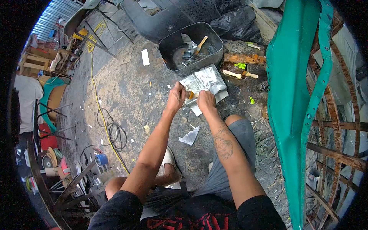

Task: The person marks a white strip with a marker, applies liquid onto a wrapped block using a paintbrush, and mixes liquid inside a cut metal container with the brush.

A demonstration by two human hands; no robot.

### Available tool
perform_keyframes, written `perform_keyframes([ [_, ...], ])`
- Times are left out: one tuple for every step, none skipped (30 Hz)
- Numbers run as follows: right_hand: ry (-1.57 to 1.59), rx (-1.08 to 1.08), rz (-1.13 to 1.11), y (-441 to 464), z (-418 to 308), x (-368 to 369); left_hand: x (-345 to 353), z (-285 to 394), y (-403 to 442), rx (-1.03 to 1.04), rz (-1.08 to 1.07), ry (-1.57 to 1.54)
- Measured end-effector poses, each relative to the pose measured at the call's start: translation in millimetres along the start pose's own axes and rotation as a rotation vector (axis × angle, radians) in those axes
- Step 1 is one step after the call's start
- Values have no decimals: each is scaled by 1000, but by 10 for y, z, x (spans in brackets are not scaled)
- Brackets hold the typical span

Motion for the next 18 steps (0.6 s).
perform_keyframes([
  [4, -1, 2, 7, -34, -31, 11, -17, -3, 2, 0, 4],
  [-7, 7, -1, 1, -35, -36, 28, -10, -25, 24, -22, -46],
  [-22, 14, -7, -19, -32, -47, 52, 0, -56, 40, -41, -99],
  [-26, 11, -5, -17, -32, -59, 12, -44, -36, -1, -15, -110],
  [-22, 3, -1, -19, -19, -31, -26, -37, 5, 4, -14, -112],
  [-18, -7, 4, -12, -13, -6, -53, -52, 59, -35, -37, -72],
  [-18, -12, 9, -5, 2, 14, -74, -63, 97, -75, -58, -31],
  [-19, -13, 12, -1, 12, 25, -72, -60, 116, -36, -43, -51],
  [-18, -14, 14, 4, 17, 43, -54, -66, 105, -33, -40, -46],
  [-22, -24, 19, 13, 24, 56, -13, -41, 75, 18, -52, -54],
  [-21, -25, 21, 9, 15, 65, 12, -9, 59, 67, -64, -65],
  [-46, -16, -9, 7, 19, 84, -10, -46, 72, 29, -64, -73],
  [-72, -5, -38, 8, 33, 91, -25, -60, 107, 34, -62, -77],
  [-67, -3, -108, 2, 22, 61, -53, -60, 158, 18, -68, -42],
  [-69, -7, -105, 5, 36, 76, -76, -57, 193, 0, -72, -6],
  [-69, -4, -72, 4, 40, 88, -69, -10, 201, 39, -84, -45],
  [-65, 2, -37, 3, 14, 64, -35, 13, 173, 41, -83, -40],
  [-60, -1, -37, 1, 4, 46, 19, 46, 116, 40, -82, -52],
])
Point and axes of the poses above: each hand's wrist, its own y-axis towards the middle knuckle, its own x-axis out of the palm, z = x × y, the point moved 5 cm from there along y, towards the middle knuckle
